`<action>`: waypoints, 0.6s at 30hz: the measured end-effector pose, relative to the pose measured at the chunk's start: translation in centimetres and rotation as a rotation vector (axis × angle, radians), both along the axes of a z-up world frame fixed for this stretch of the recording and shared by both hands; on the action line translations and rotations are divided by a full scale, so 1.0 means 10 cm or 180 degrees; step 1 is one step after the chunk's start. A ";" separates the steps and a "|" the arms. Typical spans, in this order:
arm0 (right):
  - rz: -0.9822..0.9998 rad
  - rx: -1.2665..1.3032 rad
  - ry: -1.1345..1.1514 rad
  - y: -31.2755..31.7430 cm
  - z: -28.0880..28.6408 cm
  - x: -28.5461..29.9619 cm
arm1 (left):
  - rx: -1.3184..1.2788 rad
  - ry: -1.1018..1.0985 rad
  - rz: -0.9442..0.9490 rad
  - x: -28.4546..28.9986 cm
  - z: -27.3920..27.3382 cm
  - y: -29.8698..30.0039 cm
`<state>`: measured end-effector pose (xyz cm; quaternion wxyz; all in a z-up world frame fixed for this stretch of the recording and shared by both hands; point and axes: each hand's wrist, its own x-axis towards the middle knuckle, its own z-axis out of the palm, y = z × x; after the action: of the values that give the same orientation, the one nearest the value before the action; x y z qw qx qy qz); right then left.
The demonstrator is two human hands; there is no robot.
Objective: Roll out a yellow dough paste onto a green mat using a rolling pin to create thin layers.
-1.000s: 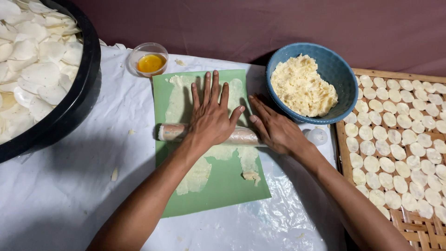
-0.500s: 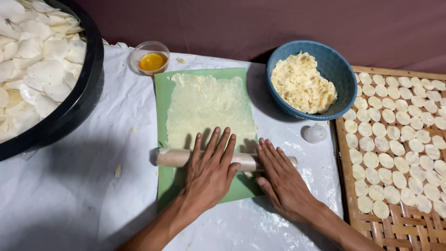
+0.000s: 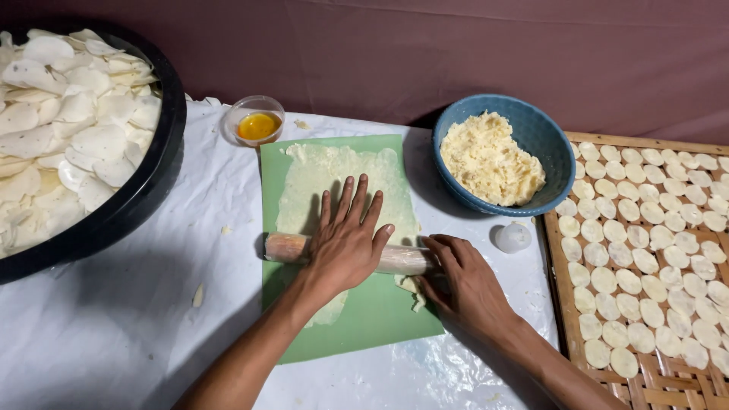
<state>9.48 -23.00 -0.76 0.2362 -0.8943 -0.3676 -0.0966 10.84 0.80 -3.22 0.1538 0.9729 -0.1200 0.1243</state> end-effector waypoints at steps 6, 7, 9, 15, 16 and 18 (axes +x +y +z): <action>0.0340 -0.0034 0.0168 0.01 0.15 0.04 | 0.0033 0.0064 0.0044 0.08 0.05 0.00; 0.0335 -0.0035 0.0186 0.00 0.12 0.04 | 0.0031 0.0082 0.0038 0.05 0.03 -0.01; 0.0285 -0.0199 -0.0056 -0.01 0.06 0.05 | 0.0153 -0.0063 0.0082 0.00 0.02 -0.03; 0.0336 0.0145 0.1085 0.02 0.42 0.04 | 0.0226 -0.0437 0.0122 -0.26 0.10 -0.07; 0.0332 0.0149 0.1102 0.04 0.43 0.09 | 0.0229 -0.0420 0.0117 -0.31 0.12 -0.08; -0.0227 -0.0418 0.0515 0.08 0.46 0.20 | 0.0240 -0.0369 0.0042 -0.40 0.18 -0.09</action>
<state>11.46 -22.20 3.85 0.2024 -0.9252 -0.3209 -0.0081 6.87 -0.12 -1.38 0.1090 0.9699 -0.1268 0.1768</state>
